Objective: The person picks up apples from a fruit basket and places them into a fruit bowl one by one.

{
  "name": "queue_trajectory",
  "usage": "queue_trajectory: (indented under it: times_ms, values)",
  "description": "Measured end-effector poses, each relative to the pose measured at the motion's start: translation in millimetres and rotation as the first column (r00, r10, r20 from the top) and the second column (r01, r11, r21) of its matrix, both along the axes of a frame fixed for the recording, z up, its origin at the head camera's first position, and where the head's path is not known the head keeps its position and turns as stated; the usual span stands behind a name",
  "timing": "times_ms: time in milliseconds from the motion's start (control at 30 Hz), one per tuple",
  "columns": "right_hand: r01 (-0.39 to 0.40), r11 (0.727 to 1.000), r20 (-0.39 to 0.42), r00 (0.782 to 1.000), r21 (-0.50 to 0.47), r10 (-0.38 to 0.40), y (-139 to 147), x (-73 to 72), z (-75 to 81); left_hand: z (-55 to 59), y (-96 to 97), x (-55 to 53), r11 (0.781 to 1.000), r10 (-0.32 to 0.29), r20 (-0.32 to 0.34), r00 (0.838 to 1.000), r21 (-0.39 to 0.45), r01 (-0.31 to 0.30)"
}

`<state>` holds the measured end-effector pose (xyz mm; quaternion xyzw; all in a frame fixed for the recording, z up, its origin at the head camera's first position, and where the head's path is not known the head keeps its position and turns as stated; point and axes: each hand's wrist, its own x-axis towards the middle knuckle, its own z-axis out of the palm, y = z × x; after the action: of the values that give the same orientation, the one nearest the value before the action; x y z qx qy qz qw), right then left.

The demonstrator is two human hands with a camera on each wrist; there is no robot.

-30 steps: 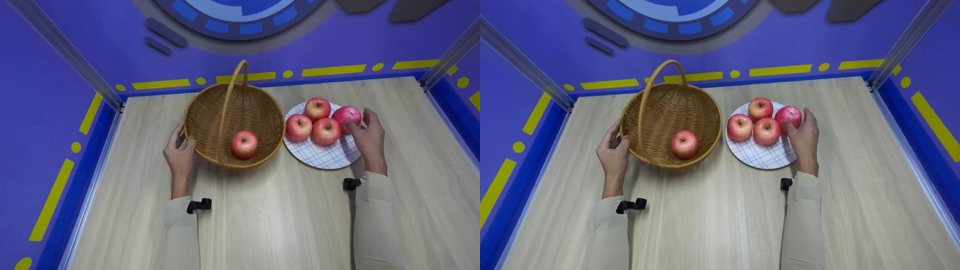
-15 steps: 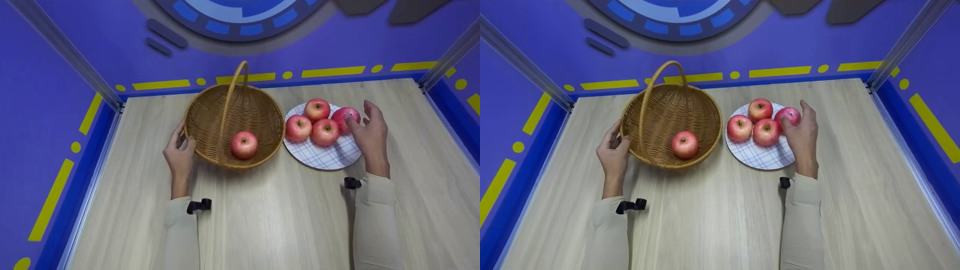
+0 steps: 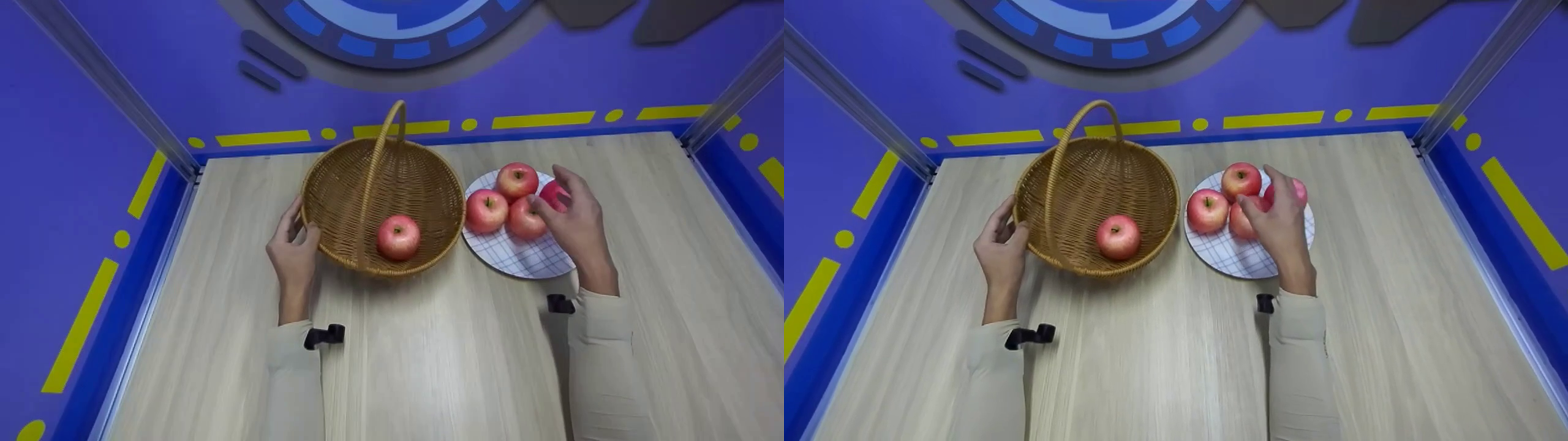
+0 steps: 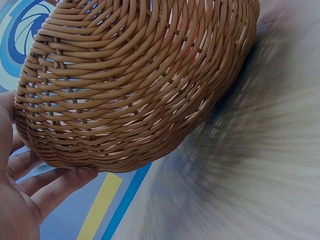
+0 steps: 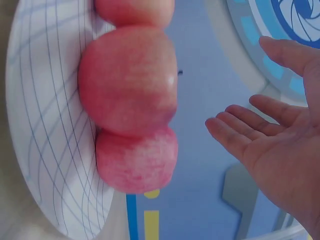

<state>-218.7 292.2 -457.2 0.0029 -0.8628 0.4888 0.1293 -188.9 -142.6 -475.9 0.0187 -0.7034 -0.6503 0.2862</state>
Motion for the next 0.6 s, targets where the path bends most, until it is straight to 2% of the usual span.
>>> queue_trajectory:
  times_ms: [333,600]
  values:
    - [-0.165,0.985,-0.051,0.985,-0.047,0.163,-31.2,0.7,1.1,1.2,-0.4,1.0,1.0,0.006,0.016,1.0,0.009,-0.006]
    - [-0.27,0.963,-0.097,0.958,-0.002,0.269,-58.4,1.2,5.6,1.7,0.6,0.1,1.0,0.005,-0.001,1.0,0.01,-0.005]
